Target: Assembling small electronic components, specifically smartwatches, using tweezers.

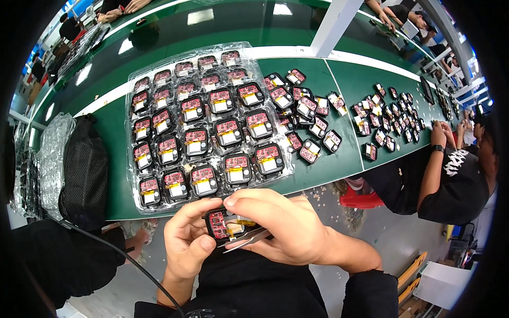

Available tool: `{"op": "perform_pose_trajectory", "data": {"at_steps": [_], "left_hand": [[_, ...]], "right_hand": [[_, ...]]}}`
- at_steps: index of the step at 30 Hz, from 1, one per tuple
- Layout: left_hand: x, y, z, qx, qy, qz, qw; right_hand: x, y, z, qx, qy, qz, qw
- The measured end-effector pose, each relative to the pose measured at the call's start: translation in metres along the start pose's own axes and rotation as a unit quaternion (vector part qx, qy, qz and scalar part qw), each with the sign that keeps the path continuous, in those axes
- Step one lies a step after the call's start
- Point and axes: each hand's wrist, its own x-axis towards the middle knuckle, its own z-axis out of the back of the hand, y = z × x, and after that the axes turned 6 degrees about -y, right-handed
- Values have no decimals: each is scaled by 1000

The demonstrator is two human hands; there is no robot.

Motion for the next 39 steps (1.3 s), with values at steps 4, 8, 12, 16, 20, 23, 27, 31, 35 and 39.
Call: {"op": "perform_pose_trajectory", "data": {"at_steps": [4, 8, 12, 16, 20, 23, 27, 31, 35, 39], "left_hand": [[1, -5, 1, 105, -24, 34, 994], [-3, 1, -5, 112, -62, -6, 992], [-4, 7, -1, -12, -69, 17, 997], [-13, 14, 2, 2, -60, 30, 998], [-17, 22, -2, 79, -96, -39, 991], [-19, 21, 0, 83, -91, 22, 992], [-14, 18, -3, -123, -118, 64, 983], [-16, 18, -7, 33, -130, 57, 989], [-18, 15, -9, 270, -153, -6, 951], [-15, 6, -19, 394, -121, -34, 911]], "right_hand": [[-8, -5, 3, -35, 60, -2, 998], [-14, -6, -7, -7, 13, -13, 1000], [-19, -6, -6, 17, 17, -28, 999], [-16, 1, -9, -9, -28, -34, 999], [-26, 4, -13, -41, -44, -35, 998], [-33, -2, -14, -113, -19, 14, 993], [-39, -12, -17, -151, -8, 91, 984], [-34, -6, -6, -95, 42, 41, 994], [-33, -1, 21, -102, 99, -83, 986], [-29, 10, 21, -225, 110, -90, 964]]}}
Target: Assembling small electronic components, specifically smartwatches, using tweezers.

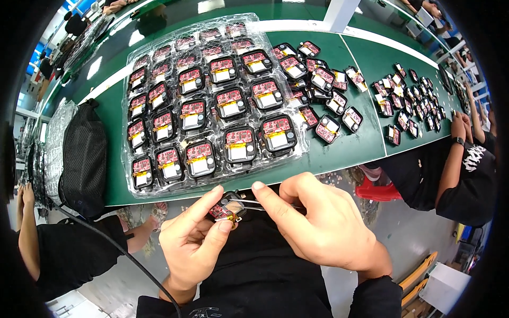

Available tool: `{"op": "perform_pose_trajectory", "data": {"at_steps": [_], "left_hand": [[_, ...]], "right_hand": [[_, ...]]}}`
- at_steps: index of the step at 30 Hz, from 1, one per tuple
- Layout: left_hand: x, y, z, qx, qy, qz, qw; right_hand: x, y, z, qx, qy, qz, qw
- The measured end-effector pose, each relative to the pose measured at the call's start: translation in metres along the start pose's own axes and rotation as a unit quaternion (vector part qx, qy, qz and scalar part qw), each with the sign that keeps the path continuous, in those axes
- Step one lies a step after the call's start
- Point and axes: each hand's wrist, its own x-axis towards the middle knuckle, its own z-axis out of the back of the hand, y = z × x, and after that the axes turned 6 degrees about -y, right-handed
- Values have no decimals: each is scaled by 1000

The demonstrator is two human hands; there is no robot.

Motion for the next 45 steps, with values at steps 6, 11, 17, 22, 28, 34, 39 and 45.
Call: {"op": "perform_pose_trajectory", "data": {"at_steps": [6, 11, 17, 22, 28, 34, 39, 45], "left_hand": [[-1, 3, -3, 14, -16, -13, 1000], [-2, 4, -3, 15, -10, -20, 1000], [0, 4, -4, 69, -15, -59, 996], [-4, 8, -2, 59, 1, -33, 998], [-2, 4, -3, 60, -19, -31, 998], [-2, 7, -4, 90, -21, -55, 994], [-2, 6, -3, 47, -31, -18, 998], [-3, 7, -3, 48, -35, -23, 998]], "right_hand": [[7, -2, 13, -51, -31, 111, 992], [8, 0, 14, -94, -42, 144, 984], [12, 5, 18, -122, -13, 143, 982], [23, -14, 20, -40, 44, 136, 989], [19, -5, 22, -62, -24, 175, 982], [19, 10, 17, -181, -13, 188, 965], [15, 19, 14, -202, -12, 190, 961], [12, 19, 5, -226, -75, 177, 955]]}}
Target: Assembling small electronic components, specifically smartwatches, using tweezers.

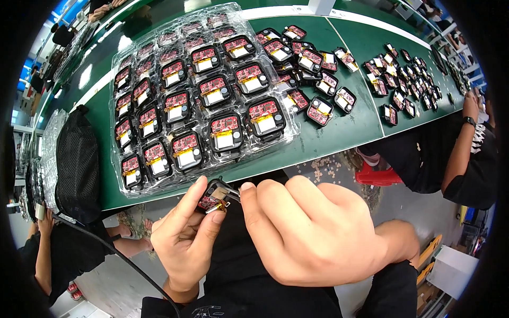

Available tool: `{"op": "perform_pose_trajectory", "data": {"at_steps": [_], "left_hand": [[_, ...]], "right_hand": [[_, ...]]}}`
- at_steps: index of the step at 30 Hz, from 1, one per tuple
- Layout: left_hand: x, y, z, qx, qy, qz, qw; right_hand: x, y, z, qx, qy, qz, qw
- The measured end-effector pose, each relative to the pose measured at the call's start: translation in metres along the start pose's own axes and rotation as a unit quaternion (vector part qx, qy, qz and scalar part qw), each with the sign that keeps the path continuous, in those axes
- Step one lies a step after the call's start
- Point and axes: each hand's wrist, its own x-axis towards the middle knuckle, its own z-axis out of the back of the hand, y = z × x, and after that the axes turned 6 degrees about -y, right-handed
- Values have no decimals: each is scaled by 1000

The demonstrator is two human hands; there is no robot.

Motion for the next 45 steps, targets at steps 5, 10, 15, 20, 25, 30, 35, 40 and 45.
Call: {"op": "perform_pose_trajectory", "data": {"at_steps": [5, 10, 15, 20, 25, 30, 35, 40, 45], "left_hand": [[1, 4, 3, -26, 3, 11, 1000], [-2, 4, 3, -25, 6, 16, 1000], [0, 2, 3, -29, 19, 23, 999], [0, 4, 13, -62, 24, 80, 995], [-1, 14, 14, -267, 6, 188, 945], [2, 8, 9, -325, 2, 212, 922], [0, 16, 5, -280, -1, 151, 948], [-1, 9, -2, -216, -32, 122, 968], [-4, 19, -10, -220, -44, 69, 972]], "right_hand": [[2, -20, -5, 136, 44, -38, 989], [2, -28, -16, 205, 31, -35, 978], [0, -22, -12, 131, 19, 5, 991], [3, -35, 9, 169, 93, -8, 981], [-10, -34, 24, 76, 206, -86, 972], [-23, -23, 24, 40, 294, -193, 935], [-26, -21, 14, -2, 231, -228, 946], [-12, 8, -9, 238, 20, -153, 959], [-15, 8, -31, 273, -14, -132, 953]]}}
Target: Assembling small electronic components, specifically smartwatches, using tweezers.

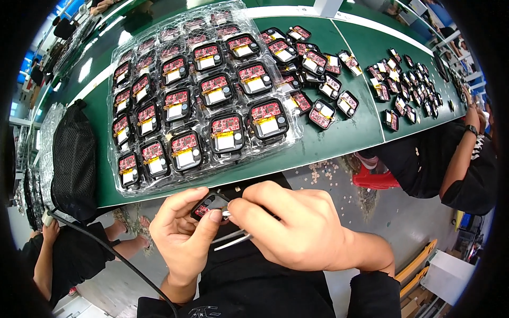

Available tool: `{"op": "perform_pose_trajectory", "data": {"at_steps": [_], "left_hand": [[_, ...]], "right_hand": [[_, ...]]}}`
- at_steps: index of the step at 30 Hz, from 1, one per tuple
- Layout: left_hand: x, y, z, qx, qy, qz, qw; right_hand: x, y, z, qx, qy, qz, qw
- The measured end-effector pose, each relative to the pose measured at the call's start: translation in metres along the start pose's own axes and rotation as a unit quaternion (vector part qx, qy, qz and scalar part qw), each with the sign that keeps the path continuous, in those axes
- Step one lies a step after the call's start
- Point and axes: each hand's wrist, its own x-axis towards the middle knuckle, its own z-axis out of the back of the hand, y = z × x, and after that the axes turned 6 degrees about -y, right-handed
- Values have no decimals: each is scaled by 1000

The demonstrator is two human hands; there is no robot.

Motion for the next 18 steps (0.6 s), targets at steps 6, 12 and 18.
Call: {"op": "perform_pose_trajectory", "data": {"at_steps": [6, 12, 18], "left_hand": [[1, 11, 0, 9, -3, -37, 999], [0, 6, -2, -5, 0, 18, 1000], [0, 2, 0, 122, 35, -31, 991]], "right_hand": [[-1, 2, -6, 108, 8, -96, 989], [3, 6, -6, 79, -32, -152, 985], [-5, -1, -13, 92, -57, -102, 989]]}}
